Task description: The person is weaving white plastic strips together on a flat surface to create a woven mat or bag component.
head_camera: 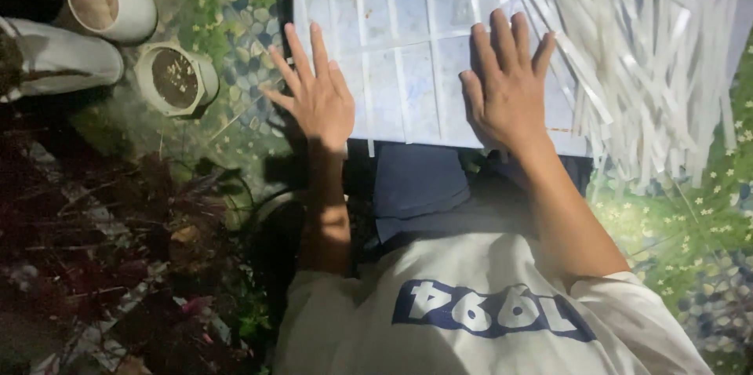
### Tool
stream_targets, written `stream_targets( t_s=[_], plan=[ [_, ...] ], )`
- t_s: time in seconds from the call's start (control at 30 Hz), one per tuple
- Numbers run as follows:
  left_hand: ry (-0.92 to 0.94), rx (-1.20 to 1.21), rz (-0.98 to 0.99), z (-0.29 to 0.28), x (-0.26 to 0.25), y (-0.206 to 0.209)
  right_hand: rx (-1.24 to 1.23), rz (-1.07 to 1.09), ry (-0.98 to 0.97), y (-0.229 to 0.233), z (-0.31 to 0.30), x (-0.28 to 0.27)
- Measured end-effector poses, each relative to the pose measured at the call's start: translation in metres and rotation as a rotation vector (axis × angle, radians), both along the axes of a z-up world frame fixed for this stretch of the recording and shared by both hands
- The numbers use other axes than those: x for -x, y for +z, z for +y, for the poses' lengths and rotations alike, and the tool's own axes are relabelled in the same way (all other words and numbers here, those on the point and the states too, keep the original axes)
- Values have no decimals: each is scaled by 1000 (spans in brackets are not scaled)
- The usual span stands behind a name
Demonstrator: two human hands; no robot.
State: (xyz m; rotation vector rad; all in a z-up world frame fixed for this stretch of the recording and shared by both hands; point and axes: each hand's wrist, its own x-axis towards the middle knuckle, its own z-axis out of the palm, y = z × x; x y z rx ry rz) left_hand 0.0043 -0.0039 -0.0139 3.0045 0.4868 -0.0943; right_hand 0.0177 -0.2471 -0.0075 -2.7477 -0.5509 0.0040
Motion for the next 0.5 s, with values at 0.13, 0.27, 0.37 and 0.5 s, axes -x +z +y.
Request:
stream_targets(
  t_s=[0.13, 0.27, 0.37, 0.5],
  plan=[
    [25, -33, 30, -8, 8, 4, -42, -26, 7, 5, -4, 9],
    [38, 1, -20, -14, 16, 1, -34, -28, -59, 0, -28, 11],
    [54, 37, 24, -15, 16, 4, -38, -81, -175, -5, -54, 5],
    [126, 92, 31, -20, 17, 10, -143, -232, -231, 9, -78, -8]
  ],
)
